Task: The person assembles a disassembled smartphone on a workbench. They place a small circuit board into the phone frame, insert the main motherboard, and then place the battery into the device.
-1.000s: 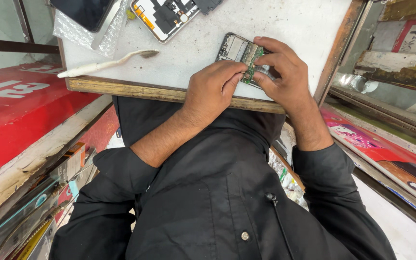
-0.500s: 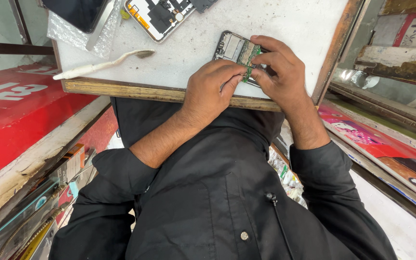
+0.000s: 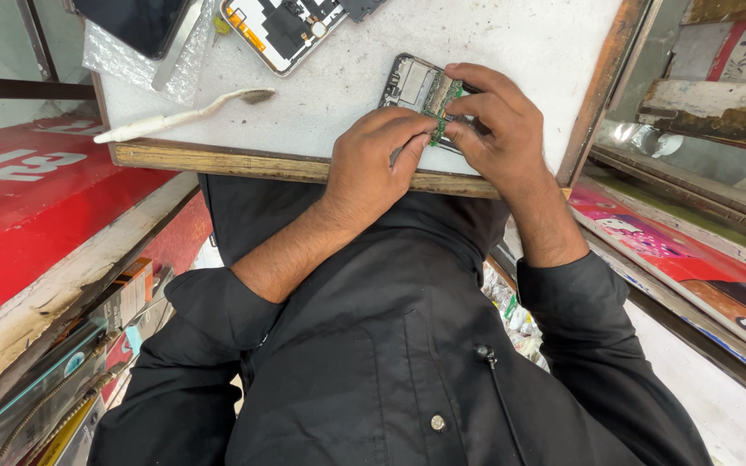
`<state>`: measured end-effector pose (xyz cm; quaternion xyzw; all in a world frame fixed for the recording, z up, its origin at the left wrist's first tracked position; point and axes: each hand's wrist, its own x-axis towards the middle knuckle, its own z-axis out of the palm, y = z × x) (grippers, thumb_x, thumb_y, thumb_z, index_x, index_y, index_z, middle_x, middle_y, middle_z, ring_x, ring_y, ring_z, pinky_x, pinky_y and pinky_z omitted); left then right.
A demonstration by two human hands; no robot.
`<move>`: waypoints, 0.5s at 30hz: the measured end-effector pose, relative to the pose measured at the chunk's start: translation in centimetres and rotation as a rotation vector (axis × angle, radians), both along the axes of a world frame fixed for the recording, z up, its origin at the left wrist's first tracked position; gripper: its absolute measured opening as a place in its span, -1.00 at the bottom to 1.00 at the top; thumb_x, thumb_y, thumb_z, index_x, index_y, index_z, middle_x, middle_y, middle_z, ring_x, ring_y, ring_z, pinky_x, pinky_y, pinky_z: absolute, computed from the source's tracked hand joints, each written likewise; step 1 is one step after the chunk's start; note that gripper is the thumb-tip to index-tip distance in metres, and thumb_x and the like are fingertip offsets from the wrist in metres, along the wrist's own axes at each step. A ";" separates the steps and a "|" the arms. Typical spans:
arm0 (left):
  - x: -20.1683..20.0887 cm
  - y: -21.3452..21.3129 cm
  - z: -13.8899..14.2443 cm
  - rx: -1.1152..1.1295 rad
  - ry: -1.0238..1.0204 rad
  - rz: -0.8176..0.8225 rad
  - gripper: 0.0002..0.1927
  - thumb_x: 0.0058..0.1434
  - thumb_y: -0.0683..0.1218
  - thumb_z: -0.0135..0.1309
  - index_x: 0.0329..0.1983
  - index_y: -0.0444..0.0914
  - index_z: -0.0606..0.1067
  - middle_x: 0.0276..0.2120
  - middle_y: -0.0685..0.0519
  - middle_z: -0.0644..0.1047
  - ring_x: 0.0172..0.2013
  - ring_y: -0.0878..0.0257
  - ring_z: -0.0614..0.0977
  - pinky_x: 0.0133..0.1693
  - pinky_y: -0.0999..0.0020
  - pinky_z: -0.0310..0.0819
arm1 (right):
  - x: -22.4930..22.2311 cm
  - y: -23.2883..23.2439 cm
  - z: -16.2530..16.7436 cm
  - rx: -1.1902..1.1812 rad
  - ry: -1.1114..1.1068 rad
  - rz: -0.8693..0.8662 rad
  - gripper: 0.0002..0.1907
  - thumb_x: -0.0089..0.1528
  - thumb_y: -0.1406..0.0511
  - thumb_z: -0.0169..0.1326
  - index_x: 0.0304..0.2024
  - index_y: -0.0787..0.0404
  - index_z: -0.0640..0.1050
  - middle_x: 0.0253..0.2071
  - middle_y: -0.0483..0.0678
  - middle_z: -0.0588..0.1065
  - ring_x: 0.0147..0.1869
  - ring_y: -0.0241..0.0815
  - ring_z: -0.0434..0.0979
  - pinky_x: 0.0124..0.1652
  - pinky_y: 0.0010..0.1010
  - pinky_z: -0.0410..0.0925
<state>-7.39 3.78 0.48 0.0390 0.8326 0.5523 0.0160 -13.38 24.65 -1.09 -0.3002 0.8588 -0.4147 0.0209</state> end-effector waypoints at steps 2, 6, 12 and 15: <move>0.0 0.0 0.0 0.006 -0.005 0.004 -0.81 0.35 -0.19 0.18 0.01 -0.24 0.59 -0.11 0.00 0.63 -0.07 0.10 0.69 -0.04 0.26 0.61 | 0.0 0.0 0.0 0.002 0.008 0.001 -0.71 0.21 0.40 0.43 -0.14 0.24 0.55 0.24 0.08 0.52 0.28 -0.02 0.61 0.04 -0.36 0.57; 0.1 0.0 0.0 0.013 -0.006 0.014 -0.82 0.33 -0.20 0.19 0.00 -0.25 0.60 -0.11 0.00 0.63 -0.08 0.09 0.69 -0.04 0.25 0.61 | 0.0 0.0 -0.1 0.000 0.010 0.003 -0.71 0.20 0.41 0.43 -0.14 0.24 0.55 0.24 0.08 0.52 0.30 -0.01 0.60 0.09 -0.34 0.57; 0.0 0.0 -0.1 0.008 -0.010 0.005 -0.82 0.35 -0.19 0.18 0.00 -0.24 0.59 -0.11 0.00 0.63 -0.08 0.10 0.69 -0.04 0.26 0.61 | 0.0 -0.1 -0.2 -0.002 -0.014 0.007 -0.72 0.22 0.40 0.43 -0.14 0.24 0.55 0.24 0.08 0.52 0.26 -0.04 0.61 0.02 -0.38 0.57; 0.0 -0.1 -0.1 0.006 -0.005 0.000 -0.82 0.35 -0.19 0.18 0.01 -0.24 0.59 -0.11 0.00 0.63 -0.08 0.10 0.69 -0.04 0.26 0.61 | 0.0 -0.1 -0.2 -0.004 -0.016 0.009 -0.72 0.22 0.40 0.43 -0.14 0.24 0.55 0.24 0.07 0.51 0.26 -0.05 0.61 0.01 -0.39 0.57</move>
